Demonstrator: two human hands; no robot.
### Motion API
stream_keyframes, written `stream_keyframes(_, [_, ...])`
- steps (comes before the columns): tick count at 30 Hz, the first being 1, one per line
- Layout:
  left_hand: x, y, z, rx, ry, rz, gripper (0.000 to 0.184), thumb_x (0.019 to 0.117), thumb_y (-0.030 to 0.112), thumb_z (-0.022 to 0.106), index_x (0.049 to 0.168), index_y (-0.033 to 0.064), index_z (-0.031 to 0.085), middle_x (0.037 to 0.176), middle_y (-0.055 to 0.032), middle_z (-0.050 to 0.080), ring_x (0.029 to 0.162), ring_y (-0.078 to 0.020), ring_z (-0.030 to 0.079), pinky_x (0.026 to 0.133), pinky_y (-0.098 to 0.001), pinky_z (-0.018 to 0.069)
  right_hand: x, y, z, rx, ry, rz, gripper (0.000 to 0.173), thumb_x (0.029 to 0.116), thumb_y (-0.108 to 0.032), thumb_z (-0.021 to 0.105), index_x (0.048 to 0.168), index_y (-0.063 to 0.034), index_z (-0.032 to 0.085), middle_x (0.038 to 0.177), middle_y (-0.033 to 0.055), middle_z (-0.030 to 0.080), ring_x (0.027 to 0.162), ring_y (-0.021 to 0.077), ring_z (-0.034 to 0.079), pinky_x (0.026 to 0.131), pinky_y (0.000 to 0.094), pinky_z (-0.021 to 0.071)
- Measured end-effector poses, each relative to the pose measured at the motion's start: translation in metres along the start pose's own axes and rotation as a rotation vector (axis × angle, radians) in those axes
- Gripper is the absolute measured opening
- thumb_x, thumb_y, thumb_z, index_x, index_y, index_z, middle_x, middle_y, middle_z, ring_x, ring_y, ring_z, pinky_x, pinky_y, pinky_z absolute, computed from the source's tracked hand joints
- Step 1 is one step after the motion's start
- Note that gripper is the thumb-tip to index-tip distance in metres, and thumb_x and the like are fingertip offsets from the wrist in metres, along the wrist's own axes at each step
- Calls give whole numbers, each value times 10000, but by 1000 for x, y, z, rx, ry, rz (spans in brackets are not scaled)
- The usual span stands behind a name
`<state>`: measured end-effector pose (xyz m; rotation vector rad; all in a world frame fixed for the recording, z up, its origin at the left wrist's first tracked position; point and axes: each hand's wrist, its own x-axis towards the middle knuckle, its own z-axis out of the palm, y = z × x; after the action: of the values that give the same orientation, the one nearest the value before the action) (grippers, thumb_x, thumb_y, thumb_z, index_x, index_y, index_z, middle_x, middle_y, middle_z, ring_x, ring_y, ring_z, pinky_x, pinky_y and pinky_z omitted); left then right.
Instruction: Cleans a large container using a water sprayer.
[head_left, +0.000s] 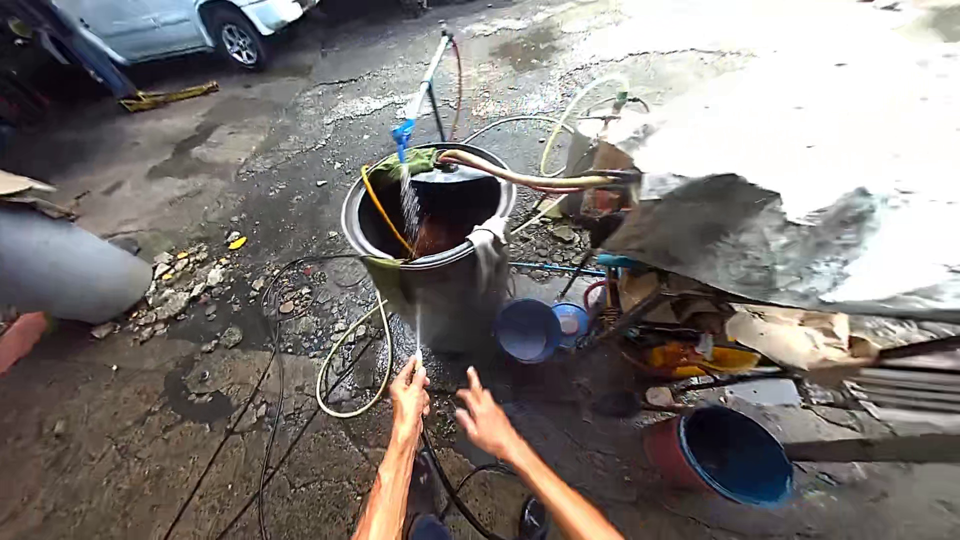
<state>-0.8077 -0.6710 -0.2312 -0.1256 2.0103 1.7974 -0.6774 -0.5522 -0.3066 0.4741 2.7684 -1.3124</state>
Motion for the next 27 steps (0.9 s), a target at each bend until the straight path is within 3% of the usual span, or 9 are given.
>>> stream_keyframes(3, [-10,-14,69,-56,24,-83,417,1084,181,519,1490,86,502,777,-77,603,424,-82,387,365,-237,331,-52,15,21,287,-98,-89,413,1078,-234,456,1424,-52,587,1709,119,229,1443,309,474,1168,476,428])
stream_keyframes(6, [-14,-40,121,-51,36,-166,337,1097,241,480,1375,61,541,742,-42,561,434,-65,401,378,-216,341,-75,66,-14,303,-22,-104,457,1109,-359,388,1434,-95,573,1722,111,183,1434,348,458,1138,510,428])
stream_keyframes(8, [-15,-66,155,-63,25,-220,209,1106,251,433,1171,79,531,709,-9,518,427,-59,411,375,-203,370,-99,92,-51,310,12,-55,485,1102,-416,407,1431,-101,575,1720,126,186,1430,379,450,1134,540,416])
stream_keyframes(9, [-18,-78,180,-92,-4,-249,184,1108,253,422,1116,96,518,708,-2,512,433,-61,417,383,-203,379,-113,102,-71,337,25,-13,485,1097,-398,439,1432,-72,570,1697,143,253,1439,376,448,1159,539,389])
stream_keyframes(11, [-47,-93,232,-150,-109,-305,144,1100,238,410,1100,120,492,719,4,507,455,-53,417,397,-198,377,-146,117,-93,403,111,145,488,1068,-338,541,1436,-17,547,1464,195,574,1329,351,579,1139,543,433])
stream_keyframes(13, [-84,-95,256,-172,-127,-345,177,1084,196,437,1188,77,517,758,-34,549,482,-75,417,414,-229,371,-172,123,-89,384,166,308,428,1039,-289,575,1373,-21,570,1158,213,713,1103,346,697,1004,555,537])
stream_keyframes(17, [-104,-135,296,-117,-110,-488,266,1099,203,446,1283,29,527,745,-63,535,480,-123,448,419,-270,402,-203,157,-78,137,185,496,438,1071,-388,440,1220,-19,620,909,194,702,892,367,710,840,574,557])
stream_keyframes(24, [-142,-168,342,-22,-279,-645,207,1076,144,498,1207,-8,546,718,-63,508,483,-125,479,446,-260,451,-250,160,-98,-59,218,693,501,1112,-386,334,1203,28,600,917,240,697,918,421,711,835,584,549])
stream_keyframes(27, [-163,-171,345,491,-510,-392,391,1041,233,591,1358,6,561,1067,-193,656,872,-276,656,758,-447,574,-269,164,-127,-15,161,866,531,1106,-429,316,1315,-20,580,1073,239,711,1053,416,701,909,598,550])
